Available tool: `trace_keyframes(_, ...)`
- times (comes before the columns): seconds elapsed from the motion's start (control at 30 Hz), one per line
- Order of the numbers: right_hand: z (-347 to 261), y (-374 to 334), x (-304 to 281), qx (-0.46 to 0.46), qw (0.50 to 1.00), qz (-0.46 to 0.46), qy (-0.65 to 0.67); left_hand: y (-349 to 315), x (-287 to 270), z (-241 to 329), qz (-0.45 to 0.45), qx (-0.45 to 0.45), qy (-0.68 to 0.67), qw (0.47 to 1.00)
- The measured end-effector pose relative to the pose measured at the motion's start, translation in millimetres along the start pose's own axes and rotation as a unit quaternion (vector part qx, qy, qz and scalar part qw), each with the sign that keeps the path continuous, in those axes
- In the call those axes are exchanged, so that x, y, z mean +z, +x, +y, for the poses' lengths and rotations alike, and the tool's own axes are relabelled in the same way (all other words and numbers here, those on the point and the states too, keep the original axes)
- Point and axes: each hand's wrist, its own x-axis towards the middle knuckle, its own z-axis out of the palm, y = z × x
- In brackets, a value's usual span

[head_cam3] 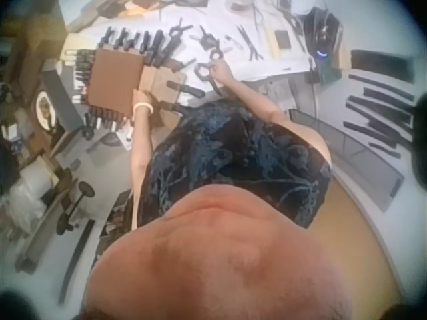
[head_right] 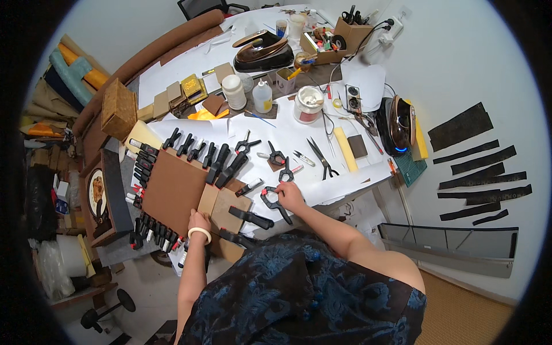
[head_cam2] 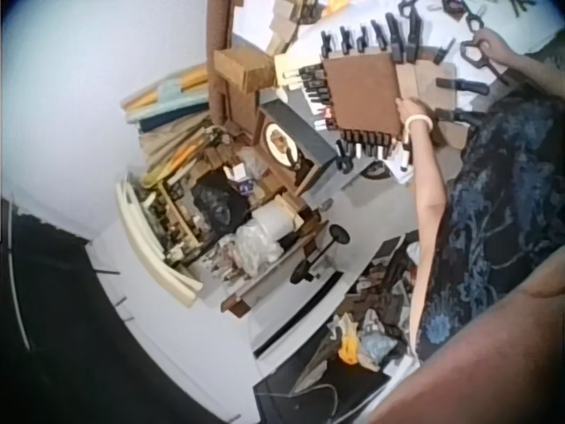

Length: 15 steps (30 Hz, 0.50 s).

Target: The person assembles a craft project by arranging cardboard pieces on a workbench and securing them with multiple clamps. They repeatedly pick up clamps, position them on the cardboard, and tighten them to hold the pieces in place.

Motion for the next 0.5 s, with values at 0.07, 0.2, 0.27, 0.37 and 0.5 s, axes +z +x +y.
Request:
trace_keyframes(0.07,1,-1,1,0.0,1.0,0.003,0.0,-1,-4,1,-0.011,-0.001,-0.003,1.0)
trace_keyframes(0.2,-3,-2,3,0.004,1.0,0.0,0.008,0,-10,0,-0.023,-0.009,-0.005,1.0)
trace_keyframes(0.27,1,-4,2,-0.008,1.0,0.011,0.002,3,-8,0,-0.028,-0.002,0.009,1.0)
trace_keyframes(0.37,2,-7,-1,0.0,1.0,0.028,0.004,10,-6,4,-0.012,0.015,0.011,1.0)
trace_keyframes(0.5,-1,-6,-10,0.049,0.997,-0.049,-0.024,4,-3,-5,0.015,0.046,-0.013,0.999)
